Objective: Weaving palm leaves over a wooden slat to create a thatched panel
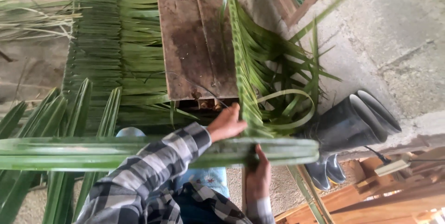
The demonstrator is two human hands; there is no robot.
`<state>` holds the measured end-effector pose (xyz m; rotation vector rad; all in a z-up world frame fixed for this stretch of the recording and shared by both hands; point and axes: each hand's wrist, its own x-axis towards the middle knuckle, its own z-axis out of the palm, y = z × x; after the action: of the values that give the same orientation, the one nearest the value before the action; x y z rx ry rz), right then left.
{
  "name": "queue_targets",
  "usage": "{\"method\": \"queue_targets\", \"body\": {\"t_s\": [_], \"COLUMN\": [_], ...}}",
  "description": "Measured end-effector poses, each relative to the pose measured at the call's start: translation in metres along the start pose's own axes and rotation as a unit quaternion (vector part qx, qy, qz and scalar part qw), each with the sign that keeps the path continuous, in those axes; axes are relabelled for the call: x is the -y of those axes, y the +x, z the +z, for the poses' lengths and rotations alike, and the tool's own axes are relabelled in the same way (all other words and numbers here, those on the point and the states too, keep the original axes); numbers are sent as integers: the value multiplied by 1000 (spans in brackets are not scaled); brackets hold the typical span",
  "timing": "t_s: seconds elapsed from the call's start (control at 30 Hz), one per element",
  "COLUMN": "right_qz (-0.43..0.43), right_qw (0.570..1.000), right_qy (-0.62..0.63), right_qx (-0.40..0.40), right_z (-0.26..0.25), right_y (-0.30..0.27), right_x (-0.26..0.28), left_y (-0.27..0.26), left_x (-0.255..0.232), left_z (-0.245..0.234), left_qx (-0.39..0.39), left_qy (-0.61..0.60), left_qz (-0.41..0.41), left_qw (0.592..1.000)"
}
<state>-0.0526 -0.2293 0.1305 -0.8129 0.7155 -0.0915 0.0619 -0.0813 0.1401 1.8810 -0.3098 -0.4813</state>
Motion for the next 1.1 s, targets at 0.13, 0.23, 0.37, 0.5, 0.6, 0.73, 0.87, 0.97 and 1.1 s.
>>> {"method": "queue_targets", "body": {"t_s": [0.13,0.23,0.37,0.5,0.6,0.73,0.87,0.97,1.1], "right_qz": [-22,1,9,-37,-40,-22,12,40,67], "right_qw": [998,998,1000,989,986,981,984,984,982], "right_qy": [-58,-39,-25,-105,-135,-149,-128,-123,-139], "right_qx": [24,39,16,-92,-95,-125,-120,-125,-111], "right_z": [28,50,71,87,85,80,65,52,81], "right_y": [30,11,23,52,75,91,107,123,82], "right_x": [-13,-25,-53,-83,-99,-118,-158,-183,-146], "left_y": [23,-6,-5,26,33,26,18,11,-27], "left_x": [17,20,69,138,162,169,205,225,161], "left_z": [-34,-59,-76,-85,-92,-91,-85,-89,-72], "left_qx": [-63,-72,-105,-139,-132,-143,-179,-123,-231], "left_qy": [-48,-117,-189,-240,-278,-298,-301,-231,325], "left_qz": [-20,-61,-45,-124,-130,-135,-139,-219,-58], "left_qw": [997,989,975,953,942,934,926,940,915]}}
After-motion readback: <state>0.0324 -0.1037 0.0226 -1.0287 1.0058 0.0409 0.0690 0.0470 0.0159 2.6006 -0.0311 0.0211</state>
